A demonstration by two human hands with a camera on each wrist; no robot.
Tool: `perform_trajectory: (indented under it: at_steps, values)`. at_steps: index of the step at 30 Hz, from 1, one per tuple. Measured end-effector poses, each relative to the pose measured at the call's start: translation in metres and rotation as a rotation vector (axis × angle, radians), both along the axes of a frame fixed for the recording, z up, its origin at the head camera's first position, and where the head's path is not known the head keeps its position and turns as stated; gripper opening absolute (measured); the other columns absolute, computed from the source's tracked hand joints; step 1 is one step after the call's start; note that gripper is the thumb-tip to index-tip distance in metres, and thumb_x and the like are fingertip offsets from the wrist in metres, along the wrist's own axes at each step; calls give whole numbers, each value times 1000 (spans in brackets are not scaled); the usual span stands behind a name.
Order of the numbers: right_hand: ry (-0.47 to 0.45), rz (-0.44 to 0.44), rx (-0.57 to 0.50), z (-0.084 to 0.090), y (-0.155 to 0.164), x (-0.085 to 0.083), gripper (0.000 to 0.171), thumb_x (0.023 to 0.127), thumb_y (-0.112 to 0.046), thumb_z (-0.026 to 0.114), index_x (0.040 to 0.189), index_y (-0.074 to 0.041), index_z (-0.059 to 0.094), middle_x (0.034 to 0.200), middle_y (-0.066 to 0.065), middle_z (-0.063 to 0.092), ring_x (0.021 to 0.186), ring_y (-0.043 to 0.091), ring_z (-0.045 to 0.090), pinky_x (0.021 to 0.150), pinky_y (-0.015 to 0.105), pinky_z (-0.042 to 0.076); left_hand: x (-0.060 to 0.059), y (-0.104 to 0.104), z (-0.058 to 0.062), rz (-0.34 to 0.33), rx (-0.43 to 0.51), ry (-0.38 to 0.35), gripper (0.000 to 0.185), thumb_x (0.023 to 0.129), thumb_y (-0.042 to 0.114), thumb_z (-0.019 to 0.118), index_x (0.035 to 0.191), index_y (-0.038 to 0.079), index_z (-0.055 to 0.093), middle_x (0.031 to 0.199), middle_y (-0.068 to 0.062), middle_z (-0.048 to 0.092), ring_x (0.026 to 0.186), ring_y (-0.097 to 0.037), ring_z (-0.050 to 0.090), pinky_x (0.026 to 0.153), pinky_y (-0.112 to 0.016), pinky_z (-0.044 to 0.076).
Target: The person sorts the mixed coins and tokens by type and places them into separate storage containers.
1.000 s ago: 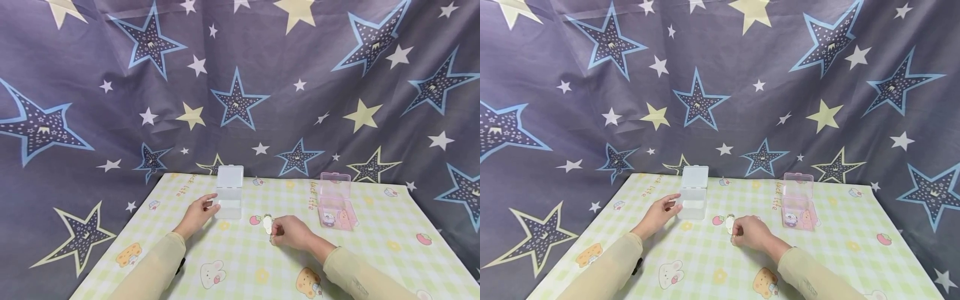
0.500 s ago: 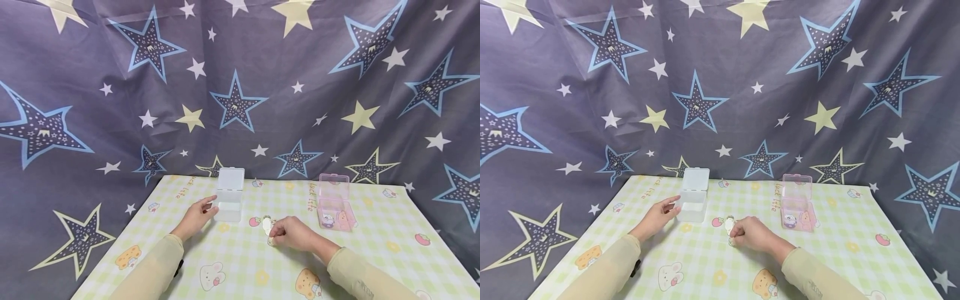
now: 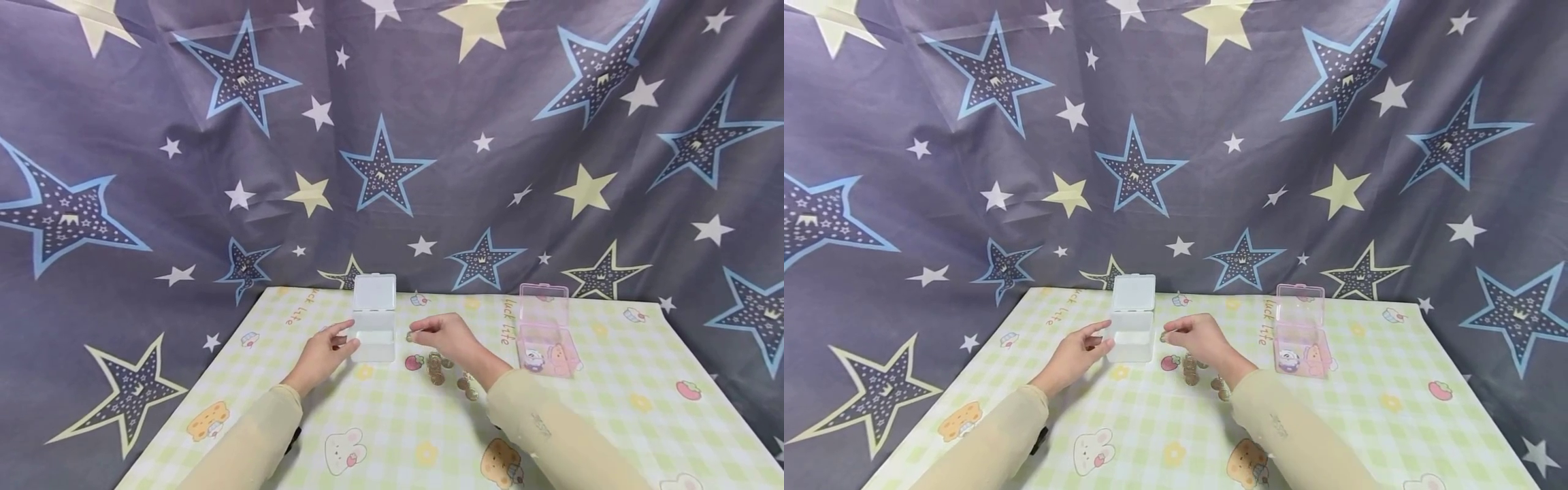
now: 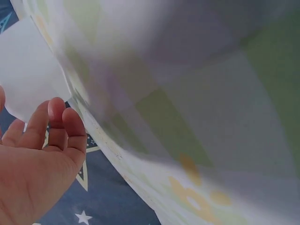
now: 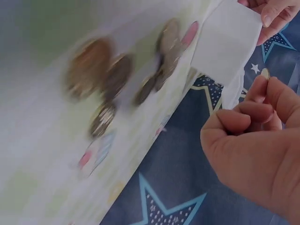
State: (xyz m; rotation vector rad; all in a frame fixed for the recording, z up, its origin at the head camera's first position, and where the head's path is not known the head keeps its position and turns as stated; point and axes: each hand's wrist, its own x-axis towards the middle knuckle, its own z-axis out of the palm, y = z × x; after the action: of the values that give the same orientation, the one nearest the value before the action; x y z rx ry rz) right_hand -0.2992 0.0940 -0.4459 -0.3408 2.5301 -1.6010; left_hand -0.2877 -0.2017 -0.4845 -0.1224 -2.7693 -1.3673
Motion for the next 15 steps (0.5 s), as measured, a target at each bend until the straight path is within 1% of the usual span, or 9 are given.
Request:
perform_trajectory:
  at_steps: [5,11,15]
  values:
    - [34,-36,2,-4,-25,-9,21,99,-20,79,116,-8,83,113,5,82,106,16,74,98,38,58,0,0,0,0,6,-14,57,104,31,73,157,16,57,144,-22,64,131,-38,67,99,-43,61]
    - [78,-62,20,-10,-39,-16,20,99,-17,79,115,-5,83,111,6,83,97,14,73,92,37,60,-2,-1,1,-4,30,-26,58,103,29,74,156,14,57,142,-23,66,129,-37,68,96,-41,62]
    - [114,-61,39,-13,-44,-17,19,99,-15,78,113,-3,83,108,7,83,92,13,73,88,35,61,-3,-2,1,-1,30,-27,57,103,28,75,155,14,58,140,-22,69,128,-36,69,97,-43,62]
